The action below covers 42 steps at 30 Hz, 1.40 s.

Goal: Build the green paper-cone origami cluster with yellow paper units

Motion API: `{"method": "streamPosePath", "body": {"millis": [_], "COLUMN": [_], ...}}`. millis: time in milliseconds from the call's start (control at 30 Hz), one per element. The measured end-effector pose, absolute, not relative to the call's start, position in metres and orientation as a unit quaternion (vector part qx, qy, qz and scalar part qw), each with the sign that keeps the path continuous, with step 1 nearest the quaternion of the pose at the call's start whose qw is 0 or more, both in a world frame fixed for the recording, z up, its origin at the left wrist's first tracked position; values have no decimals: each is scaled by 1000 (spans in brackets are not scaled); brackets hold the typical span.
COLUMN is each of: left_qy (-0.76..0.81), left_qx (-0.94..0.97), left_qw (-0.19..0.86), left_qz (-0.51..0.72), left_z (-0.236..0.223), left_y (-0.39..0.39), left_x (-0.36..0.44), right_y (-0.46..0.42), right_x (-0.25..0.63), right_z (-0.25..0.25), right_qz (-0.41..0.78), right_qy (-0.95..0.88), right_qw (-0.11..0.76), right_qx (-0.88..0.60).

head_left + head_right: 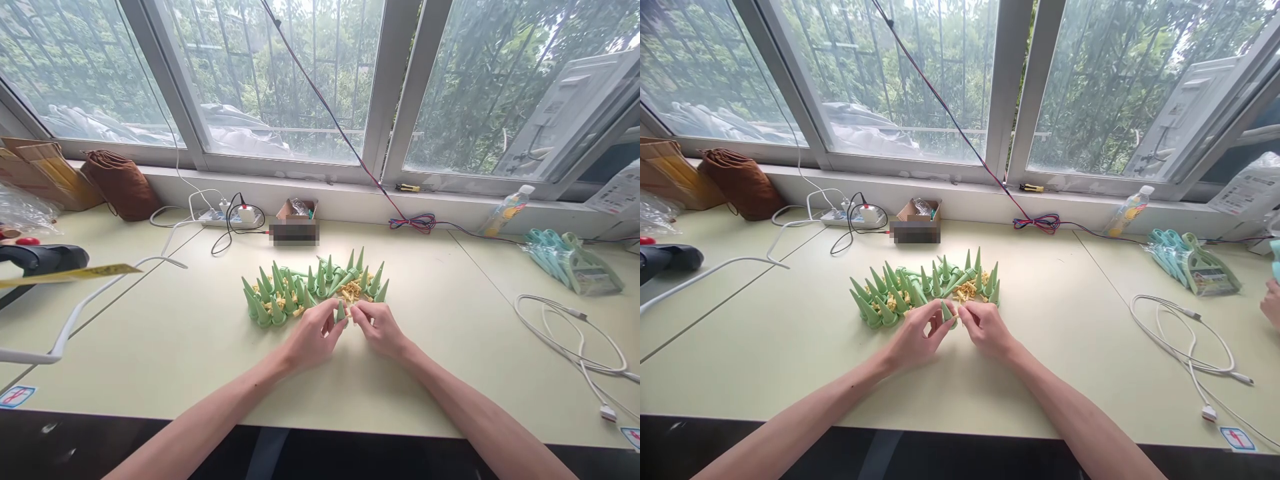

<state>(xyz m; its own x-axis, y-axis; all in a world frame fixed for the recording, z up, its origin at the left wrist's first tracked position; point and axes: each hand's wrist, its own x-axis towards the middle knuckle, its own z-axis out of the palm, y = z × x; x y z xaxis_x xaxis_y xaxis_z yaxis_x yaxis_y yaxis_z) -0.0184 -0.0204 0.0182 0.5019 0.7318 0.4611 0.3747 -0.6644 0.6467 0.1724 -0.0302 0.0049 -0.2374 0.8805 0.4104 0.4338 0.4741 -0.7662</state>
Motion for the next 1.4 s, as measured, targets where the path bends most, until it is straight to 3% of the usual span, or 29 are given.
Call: {"method": "streamPosePath", "body": {"millis": [200,600,900,1100,1300,1400], "left_qy": [322,335,332,342,314,312], "left_qx": [836,660,626,658,795,813], "left_qw": [248,555,608,574,361,315], "left_qz": [370,379,358,347,373,377], "left_z": [19,30,36,34,24,21], "left_y": [-21,-12,-12,-13,-16,-16], "left_x": [-18,-17,-19,-18,-18,-18], "right_y": [-30,-31,-29,-25,-24,-24], "right_x": [172,170,173,174,176,176], "right_z": [2,6,1,-3,-7,-8], "right_qz": [252,282,263,258,262,265], "right_qy": [-738,-722,-738,-745,-756,-755], "right_qw": [435,460,453,442,425,422], "right_qx": [-450,-433,-426,-427,-424,-427]}}
